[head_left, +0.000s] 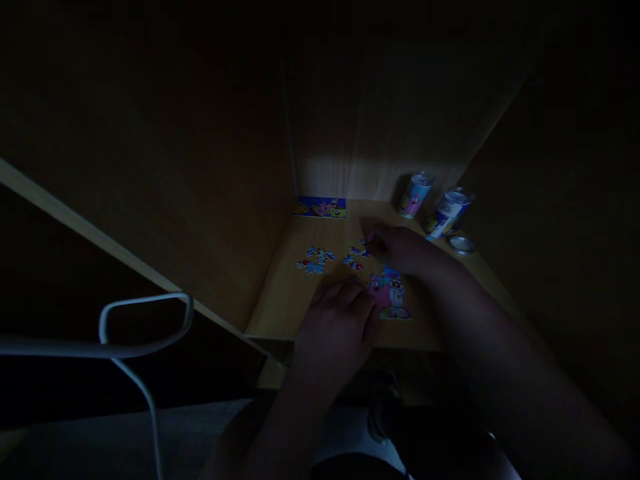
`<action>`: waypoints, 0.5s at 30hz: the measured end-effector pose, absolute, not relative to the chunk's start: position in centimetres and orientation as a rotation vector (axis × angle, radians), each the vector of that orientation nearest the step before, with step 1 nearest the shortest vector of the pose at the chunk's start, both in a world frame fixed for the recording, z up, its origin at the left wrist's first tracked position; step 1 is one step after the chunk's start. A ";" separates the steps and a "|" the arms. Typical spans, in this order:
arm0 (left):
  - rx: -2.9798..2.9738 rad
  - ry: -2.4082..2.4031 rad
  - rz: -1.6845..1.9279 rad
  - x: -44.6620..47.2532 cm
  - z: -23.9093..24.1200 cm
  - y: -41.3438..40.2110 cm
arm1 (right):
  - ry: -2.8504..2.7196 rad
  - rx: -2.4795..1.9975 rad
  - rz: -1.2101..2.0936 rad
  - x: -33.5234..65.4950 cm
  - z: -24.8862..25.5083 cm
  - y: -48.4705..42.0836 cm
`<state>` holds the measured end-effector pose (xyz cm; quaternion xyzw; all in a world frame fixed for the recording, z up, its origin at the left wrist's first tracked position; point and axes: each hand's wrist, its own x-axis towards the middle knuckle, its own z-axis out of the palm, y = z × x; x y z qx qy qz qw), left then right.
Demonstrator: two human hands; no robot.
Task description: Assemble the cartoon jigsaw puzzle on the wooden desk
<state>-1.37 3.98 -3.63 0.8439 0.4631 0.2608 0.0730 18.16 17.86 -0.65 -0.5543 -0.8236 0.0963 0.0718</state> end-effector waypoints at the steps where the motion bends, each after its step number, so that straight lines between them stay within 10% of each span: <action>1: 2.536 1.394 0.785 -1.3 -3.7 4.0 | -2.468 -1.674 0.290 18.2 -0.6 17.6; 15: 2.522 1.386 0.782 -1.3 -4.0 4.4 | -2.459 -1.603 0.284 18.6 -1.2 18.5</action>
